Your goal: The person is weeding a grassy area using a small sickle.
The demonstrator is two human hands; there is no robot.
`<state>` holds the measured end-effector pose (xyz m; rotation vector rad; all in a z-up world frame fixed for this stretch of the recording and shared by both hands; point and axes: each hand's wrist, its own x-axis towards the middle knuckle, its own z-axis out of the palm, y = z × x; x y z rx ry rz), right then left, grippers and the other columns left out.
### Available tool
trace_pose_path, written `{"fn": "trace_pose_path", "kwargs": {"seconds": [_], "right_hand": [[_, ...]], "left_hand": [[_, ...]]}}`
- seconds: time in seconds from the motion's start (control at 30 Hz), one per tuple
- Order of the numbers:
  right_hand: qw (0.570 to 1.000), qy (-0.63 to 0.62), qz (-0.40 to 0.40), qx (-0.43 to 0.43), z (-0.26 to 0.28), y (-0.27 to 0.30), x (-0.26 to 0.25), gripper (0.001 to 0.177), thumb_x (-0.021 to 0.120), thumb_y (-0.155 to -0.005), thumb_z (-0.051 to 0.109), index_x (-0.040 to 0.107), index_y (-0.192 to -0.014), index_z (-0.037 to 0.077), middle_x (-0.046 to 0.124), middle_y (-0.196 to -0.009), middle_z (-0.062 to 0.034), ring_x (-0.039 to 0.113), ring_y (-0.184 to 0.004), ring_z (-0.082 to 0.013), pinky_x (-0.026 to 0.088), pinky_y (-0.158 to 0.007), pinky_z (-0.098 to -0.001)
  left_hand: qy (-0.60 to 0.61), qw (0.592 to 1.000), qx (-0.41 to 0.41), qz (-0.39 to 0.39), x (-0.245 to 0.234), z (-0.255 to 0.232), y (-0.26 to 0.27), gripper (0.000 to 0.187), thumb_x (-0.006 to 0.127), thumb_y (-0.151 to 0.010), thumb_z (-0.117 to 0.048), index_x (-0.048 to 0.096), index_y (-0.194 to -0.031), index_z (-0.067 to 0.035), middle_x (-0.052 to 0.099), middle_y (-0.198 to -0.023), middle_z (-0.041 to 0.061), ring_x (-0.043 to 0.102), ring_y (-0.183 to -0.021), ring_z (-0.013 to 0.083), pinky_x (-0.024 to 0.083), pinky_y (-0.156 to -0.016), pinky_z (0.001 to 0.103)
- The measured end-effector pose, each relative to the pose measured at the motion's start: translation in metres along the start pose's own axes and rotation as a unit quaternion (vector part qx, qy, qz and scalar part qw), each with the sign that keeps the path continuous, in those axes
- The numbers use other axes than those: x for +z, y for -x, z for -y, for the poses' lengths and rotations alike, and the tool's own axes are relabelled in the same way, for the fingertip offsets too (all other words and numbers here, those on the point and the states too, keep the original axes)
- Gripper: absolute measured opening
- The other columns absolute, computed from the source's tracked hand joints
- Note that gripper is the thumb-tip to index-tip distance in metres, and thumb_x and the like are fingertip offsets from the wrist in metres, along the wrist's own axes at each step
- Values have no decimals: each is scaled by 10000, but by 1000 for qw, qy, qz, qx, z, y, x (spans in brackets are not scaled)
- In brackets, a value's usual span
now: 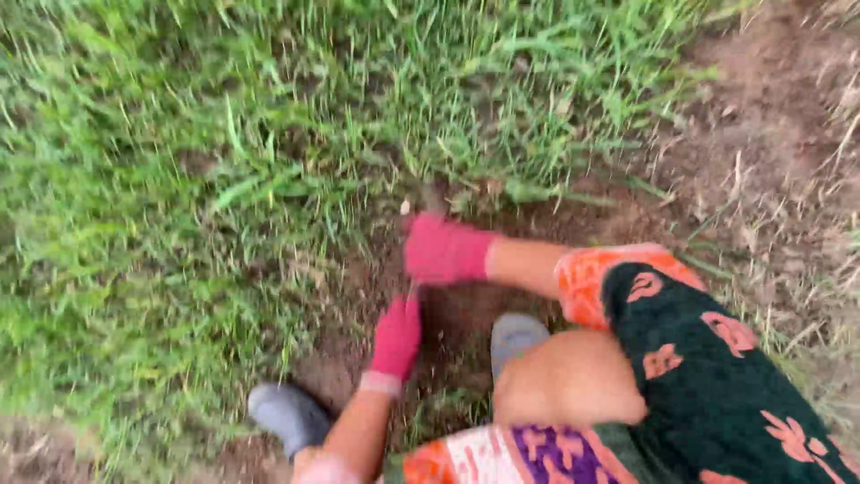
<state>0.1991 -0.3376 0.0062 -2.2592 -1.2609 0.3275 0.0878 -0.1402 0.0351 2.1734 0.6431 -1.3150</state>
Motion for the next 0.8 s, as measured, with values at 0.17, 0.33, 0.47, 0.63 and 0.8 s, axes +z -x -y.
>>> {"fn": "trace_pose_path", "kwargs": {"seconds": [0.17,0.33,0.47,0.63,0.8], "right_hand": [[963,-20,200,177,-6,3,-59,477,546,-1030,453,601,-605,245,492,-520,47,456,-533,-160,442,-835,-420],[984,40,145,100,23,-29,-13,431,577,-934,534,615,-581,289,568,-540,41,550,-562,-184,418,-889,-442],[973,-80,119,182,-17,34,-4,397,484,-1021,451,722,-943,143,661,-870,-91,600,-725,-294,508,-758,-487],[962,108,-12,249,26,63,-54,419,560,-906,519,602,-616,218,531,-580,-36,622,-633,-271,454,-852,-524],[959,15,229,164,34,30,-50,421,498,-982,528,744,-746,280,704,-691,31,741,-847,-254,300,-1207,-520]], "left_hand": [[-195,972,132,-16,-14,-32,-8,466,421,-1073,-539,567,-907,-128,694,-836,254,731,-925,466,574,-784,575],[-134,989,63,-13,-47,6,20,485,431,-1055,-518,602,-925,-83,701,-864,311,698,-940,528,545,-810,645],[-162,977,136,9,-4,-39,-39,487,424,-1054,-536,607,-914,-107,717,-776,250,732,-888,485,566,-809,594],[-253,950,180,44,-26,-88,11,513,400,-1043,-579,582,-919,-116,712,-794,236,743,-880,459,586,-788,583],[-176,974,131,51,-17,-12,26,492,436,-1059,-530,590,-981,-70,701,-862,331,708,-938,539,553,-837,645]]}}
